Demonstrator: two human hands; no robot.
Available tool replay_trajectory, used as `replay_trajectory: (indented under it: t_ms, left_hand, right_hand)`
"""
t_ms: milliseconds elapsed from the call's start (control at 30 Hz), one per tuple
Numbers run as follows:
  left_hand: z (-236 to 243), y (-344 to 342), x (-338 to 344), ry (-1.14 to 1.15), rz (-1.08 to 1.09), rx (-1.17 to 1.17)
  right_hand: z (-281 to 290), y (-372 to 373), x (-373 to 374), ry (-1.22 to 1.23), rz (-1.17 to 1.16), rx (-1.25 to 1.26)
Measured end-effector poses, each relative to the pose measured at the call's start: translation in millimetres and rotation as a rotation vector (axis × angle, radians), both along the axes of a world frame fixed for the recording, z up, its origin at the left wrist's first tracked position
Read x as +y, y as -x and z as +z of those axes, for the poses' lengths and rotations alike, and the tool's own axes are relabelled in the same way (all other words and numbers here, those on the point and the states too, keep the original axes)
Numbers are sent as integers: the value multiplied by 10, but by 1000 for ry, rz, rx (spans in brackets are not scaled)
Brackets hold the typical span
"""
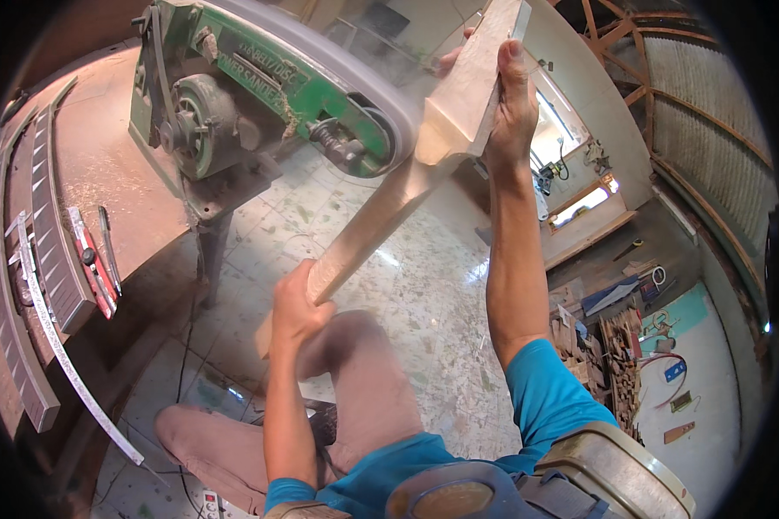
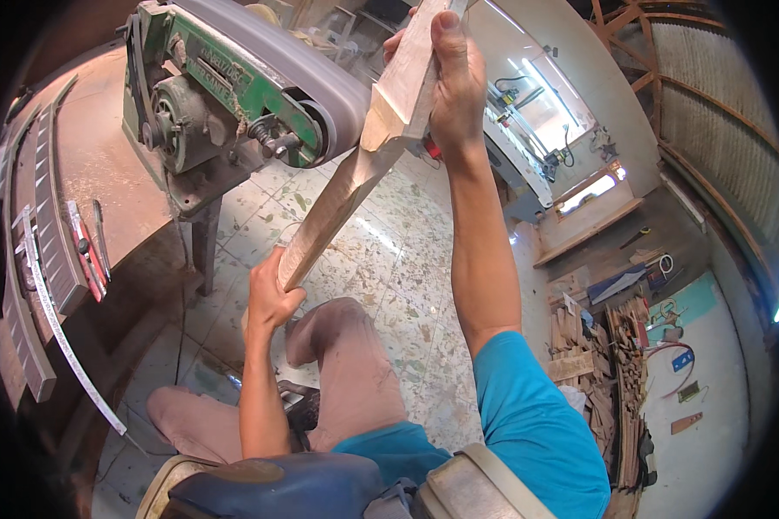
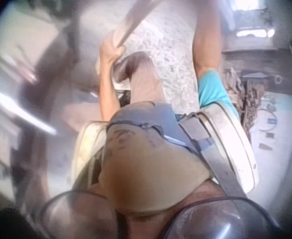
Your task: The person sands the back of a wooden guitar neck using a stationary belt sander, rotating the neck to reach different sections of the wood.
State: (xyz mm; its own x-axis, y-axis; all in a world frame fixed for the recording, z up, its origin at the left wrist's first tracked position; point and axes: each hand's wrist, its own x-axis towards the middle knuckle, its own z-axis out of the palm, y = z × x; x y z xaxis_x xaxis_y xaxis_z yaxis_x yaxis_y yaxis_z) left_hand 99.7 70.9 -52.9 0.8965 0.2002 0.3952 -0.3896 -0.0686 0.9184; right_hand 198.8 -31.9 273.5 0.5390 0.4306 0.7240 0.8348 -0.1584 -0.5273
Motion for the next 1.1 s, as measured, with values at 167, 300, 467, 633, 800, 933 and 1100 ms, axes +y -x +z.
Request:
replay_trajectory:
  t_ms: [167, 300, 467, 633, 800, 933, 1100]
  left_hand:
    - [-30, -32, -43, 68, -51, -52]
    - [-17, -36, -21, 57, -87, -57]
    - [32, -57, -53, 122, -189, -22]
    - [18, -144, -145, 223, -251, -39]
    - [25, -206, -175, 241, -279, -51]
    - [28, -226, -191, 280, -326, -27]
    - [-79, -317, -263, 297, -360, -42]
  right_hand:
    - [47, -30, 40, 39, -70, -61]
    - [43, -76, 49, 30, -89, -65]
    - [54, -92, 142, -148, -157, 102]
    - [63, -196, 185, -145, -245, 64]
    - [112, -154, 252, -120, -263, 55]
    - [148, -168, 241, -51, -301, 15]
    - [177, -138, 260, 7, -359, -34]
